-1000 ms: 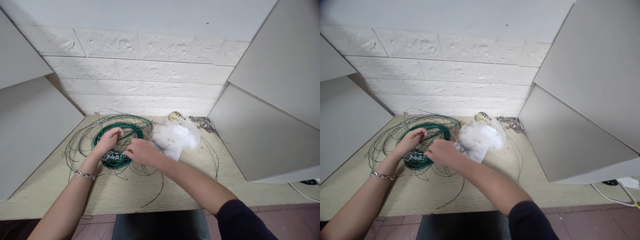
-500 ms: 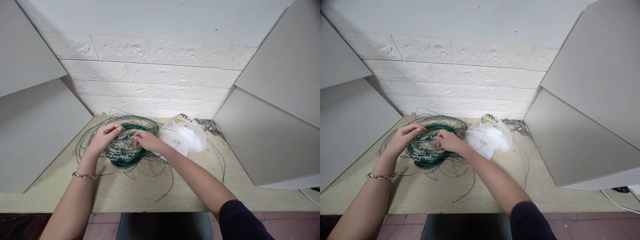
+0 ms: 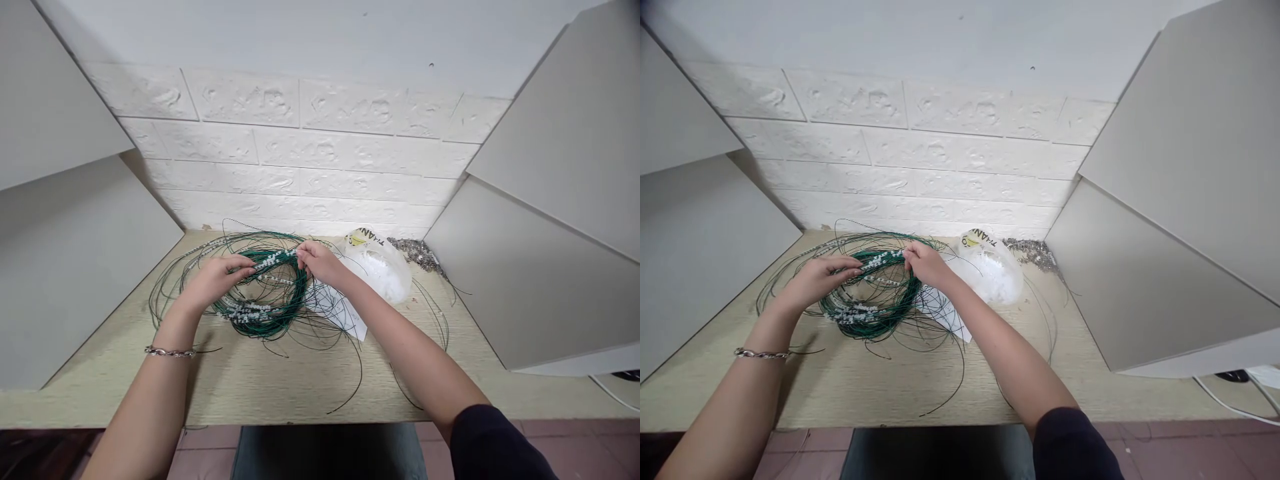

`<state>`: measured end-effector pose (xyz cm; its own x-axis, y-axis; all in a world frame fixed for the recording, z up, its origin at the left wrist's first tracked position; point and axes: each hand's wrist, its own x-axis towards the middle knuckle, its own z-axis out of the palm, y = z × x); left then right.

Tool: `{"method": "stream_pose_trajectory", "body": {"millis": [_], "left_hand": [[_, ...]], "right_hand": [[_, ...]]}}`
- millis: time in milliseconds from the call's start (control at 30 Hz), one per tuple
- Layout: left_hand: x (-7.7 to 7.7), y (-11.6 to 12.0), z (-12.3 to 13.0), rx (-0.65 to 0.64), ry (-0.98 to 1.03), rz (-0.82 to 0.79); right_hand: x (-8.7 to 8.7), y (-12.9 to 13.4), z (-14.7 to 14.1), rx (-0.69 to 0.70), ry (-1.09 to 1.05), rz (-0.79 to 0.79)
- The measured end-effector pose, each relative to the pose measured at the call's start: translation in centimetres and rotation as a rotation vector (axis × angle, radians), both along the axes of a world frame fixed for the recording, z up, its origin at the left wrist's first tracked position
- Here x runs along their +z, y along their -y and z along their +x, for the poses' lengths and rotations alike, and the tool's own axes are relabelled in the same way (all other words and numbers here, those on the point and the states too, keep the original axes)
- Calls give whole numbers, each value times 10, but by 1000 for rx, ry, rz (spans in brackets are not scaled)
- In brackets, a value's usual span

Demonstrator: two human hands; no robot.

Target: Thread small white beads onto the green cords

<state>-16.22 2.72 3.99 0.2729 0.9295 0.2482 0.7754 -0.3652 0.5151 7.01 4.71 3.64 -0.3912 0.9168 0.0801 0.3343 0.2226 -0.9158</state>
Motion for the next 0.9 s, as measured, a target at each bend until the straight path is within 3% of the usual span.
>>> {"method": "stream_pose_trajectory", "body": {"millis": [100, 267, 333, 533, 900], "left_hand": [[-2, -1, 2, 42, -31, 26], [-3, -1, 9, 76, -20, 109], [-4, -1, 10, 81, -10, 136], [-9, -3, 10, 105, 68, 197], [-8, 0, 8, 130, 73, 220]], "right_hand": [[3, 3, -1, -1, 82, 67], [16, 17, -15, -105, 378, 614], [18, 20, -25, -93, 503, 742], [13, 9, -48, 31, 753, 851], [36, 9, -50, 106, 748, 776]]}}
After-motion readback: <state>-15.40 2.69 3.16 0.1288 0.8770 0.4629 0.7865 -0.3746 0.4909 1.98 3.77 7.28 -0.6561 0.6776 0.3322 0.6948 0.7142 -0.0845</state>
